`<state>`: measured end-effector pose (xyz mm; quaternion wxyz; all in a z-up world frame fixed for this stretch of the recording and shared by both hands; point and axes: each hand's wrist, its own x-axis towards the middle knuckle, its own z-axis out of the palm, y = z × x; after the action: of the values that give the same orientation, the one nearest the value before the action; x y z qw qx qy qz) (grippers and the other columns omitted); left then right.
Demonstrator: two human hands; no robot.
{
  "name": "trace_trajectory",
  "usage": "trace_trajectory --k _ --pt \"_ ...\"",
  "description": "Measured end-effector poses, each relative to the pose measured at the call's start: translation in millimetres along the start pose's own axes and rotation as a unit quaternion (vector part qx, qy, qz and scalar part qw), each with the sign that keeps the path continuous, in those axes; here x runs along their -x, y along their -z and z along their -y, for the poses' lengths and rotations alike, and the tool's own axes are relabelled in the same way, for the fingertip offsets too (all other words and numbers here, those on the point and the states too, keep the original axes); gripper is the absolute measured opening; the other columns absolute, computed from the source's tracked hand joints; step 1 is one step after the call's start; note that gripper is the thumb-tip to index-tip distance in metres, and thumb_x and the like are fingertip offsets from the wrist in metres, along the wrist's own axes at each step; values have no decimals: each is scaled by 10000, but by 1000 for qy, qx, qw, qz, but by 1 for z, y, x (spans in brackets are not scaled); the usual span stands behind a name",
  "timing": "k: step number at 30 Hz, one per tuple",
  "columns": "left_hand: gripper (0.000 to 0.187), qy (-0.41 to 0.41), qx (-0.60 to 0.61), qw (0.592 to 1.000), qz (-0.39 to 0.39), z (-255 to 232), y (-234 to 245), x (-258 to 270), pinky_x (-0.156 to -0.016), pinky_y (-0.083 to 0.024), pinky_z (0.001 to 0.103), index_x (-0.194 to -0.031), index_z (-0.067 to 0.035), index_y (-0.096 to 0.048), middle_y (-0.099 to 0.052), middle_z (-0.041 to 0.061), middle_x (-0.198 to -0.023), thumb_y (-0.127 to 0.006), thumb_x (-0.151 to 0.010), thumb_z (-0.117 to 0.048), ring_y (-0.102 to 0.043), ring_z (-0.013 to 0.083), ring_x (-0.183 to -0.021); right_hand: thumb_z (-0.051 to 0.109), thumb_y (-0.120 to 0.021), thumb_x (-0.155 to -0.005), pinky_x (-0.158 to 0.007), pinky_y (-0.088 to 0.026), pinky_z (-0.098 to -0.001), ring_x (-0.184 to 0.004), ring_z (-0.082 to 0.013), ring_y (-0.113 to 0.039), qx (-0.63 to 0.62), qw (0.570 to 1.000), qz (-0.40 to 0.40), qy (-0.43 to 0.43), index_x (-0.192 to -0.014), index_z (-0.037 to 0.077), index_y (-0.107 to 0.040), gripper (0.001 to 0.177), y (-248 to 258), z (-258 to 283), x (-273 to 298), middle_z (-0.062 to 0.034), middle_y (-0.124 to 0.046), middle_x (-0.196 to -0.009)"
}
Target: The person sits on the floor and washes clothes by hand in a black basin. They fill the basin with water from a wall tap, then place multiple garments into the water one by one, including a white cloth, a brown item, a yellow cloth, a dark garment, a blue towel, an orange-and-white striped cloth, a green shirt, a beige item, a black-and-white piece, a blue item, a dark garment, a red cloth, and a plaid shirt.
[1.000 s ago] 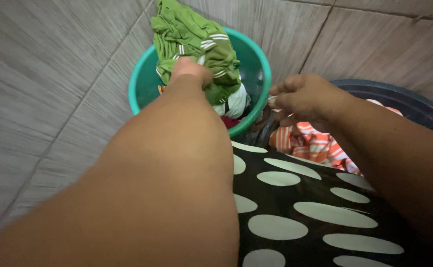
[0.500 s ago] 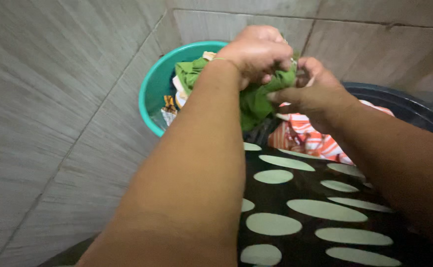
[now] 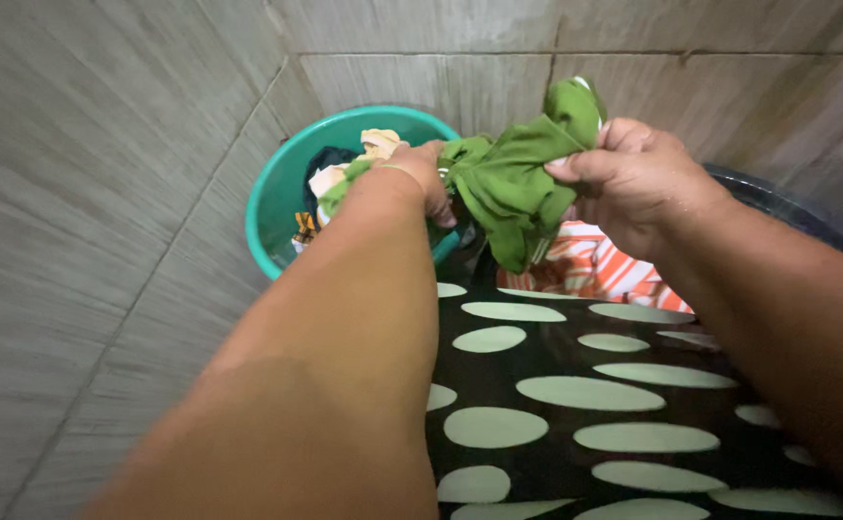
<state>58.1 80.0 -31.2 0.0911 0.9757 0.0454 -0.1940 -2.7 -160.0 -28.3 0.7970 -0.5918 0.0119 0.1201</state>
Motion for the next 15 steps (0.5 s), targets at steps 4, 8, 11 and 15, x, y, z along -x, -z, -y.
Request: trace_trajectory --k 4,8,11,15 --pt "539 -100 98 990 -16 -17 -10 -12 -1015 -505 424 -1341 -216 -649 -688 126 -1301 -678 -805 -164 -628 342 -1224 15 -707 -888 -709 -585 -404 -857 -258 -714 15 1000 -8 26 -1053 53 -597 202 13 13 7 -129 -709 -999" --pt "361 -166 121 978 -16 -35 -17 -38 -839 -552 425 -1152 -79 -745 -758 186 -1055 -658 -825 -207 -710 335 -961 41 -736 -875 -676 -580 -407 -847 -249 -703 26 997 -49 48 -1028 63 -609 200 36 25 11 -116 -694 -993" --pt "323 -207 157 965 -20 -48 -13 -46 -741 -557 395 -1051 -41 -766 -770 176 -909 -700 -791 -220 -716 286 -795 71 -755 -898 -696 -579 -407 -855 -238 -694 77 991 -98 38 -1040 47 -601 211 58 27 9 -113 -680 -992" --pt "297 -242 257 934 -47 -76 -12 -37 -683 -554 391 -1009 -49 -729 -765 153 -864 -715 -770 -225 -706 254 -741 96 -745 -901 -781 -640 -382 -899 -225 -733 106 981 -160 16 -1095 8 -625 244 83 22 9 -116 -703 -1023"
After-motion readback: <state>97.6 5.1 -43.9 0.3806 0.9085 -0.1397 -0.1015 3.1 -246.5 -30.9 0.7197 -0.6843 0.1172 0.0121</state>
